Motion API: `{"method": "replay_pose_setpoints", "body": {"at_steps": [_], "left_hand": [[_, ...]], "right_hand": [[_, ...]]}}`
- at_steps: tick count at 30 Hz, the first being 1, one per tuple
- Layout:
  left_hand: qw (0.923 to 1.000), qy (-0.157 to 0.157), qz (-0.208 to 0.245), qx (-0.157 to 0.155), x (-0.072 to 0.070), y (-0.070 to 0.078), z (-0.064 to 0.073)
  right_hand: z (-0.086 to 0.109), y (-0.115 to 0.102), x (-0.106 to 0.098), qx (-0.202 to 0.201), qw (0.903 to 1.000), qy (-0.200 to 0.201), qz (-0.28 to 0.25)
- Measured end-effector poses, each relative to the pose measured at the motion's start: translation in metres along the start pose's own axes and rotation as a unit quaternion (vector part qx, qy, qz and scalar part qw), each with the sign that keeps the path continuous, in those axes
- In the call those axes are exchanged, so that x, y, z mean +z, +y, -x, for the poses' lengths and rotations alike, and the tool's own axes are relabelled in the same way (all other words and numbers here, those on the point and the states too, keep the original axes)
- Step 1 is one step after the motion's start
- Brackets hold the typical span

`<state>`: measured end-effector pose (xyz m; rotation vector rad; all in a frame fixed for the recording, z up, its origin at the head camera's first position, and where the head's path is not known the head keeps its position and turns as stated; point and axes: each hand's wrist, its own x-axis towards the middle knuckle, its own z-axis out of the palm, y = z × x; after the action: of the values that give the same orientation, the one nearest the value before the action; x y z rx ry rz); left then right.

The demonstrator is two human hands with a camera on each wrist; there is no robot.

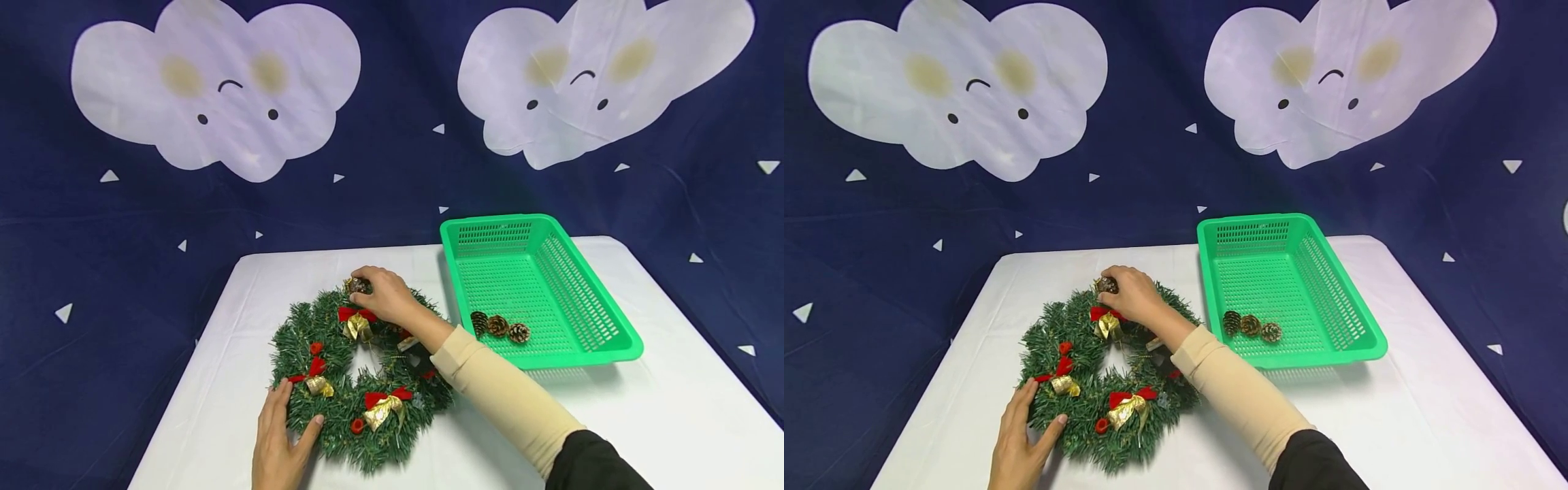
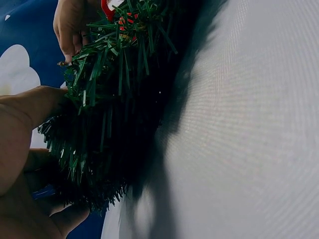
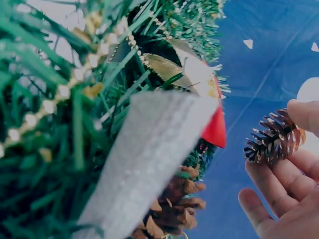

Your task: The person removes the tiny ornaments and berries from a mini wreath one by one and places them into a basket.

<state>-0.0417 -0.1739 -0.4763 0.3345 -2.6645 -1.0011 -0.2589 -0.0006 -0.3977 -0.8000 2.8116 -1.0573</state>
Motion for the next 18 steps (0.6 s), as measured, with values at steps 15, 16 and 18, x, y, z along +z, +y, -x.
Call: {"method": "replay_pose_setpoints", "body": {"at_steps": [15,16,18], "left_hand": [[0.9999,-0.010,0.004,-0.010,0.000,0.000,-0.001],[0.9999,-0.011,0.004,-0.011,0.000,0.000,-0.001],[0.9999,-0.011,0.004,-0.011,0.000,0.000,-0.001]], "right_hand": [[0.027,0.006,-0.019,0.024,0.9971,0.044,-0.058],[0.029,0.006,-0.021,0.026,0.9967,0.047,-0.062],[0.034,0.007,-0.024,0.029,0.9957,0.053,-0.070]]}}
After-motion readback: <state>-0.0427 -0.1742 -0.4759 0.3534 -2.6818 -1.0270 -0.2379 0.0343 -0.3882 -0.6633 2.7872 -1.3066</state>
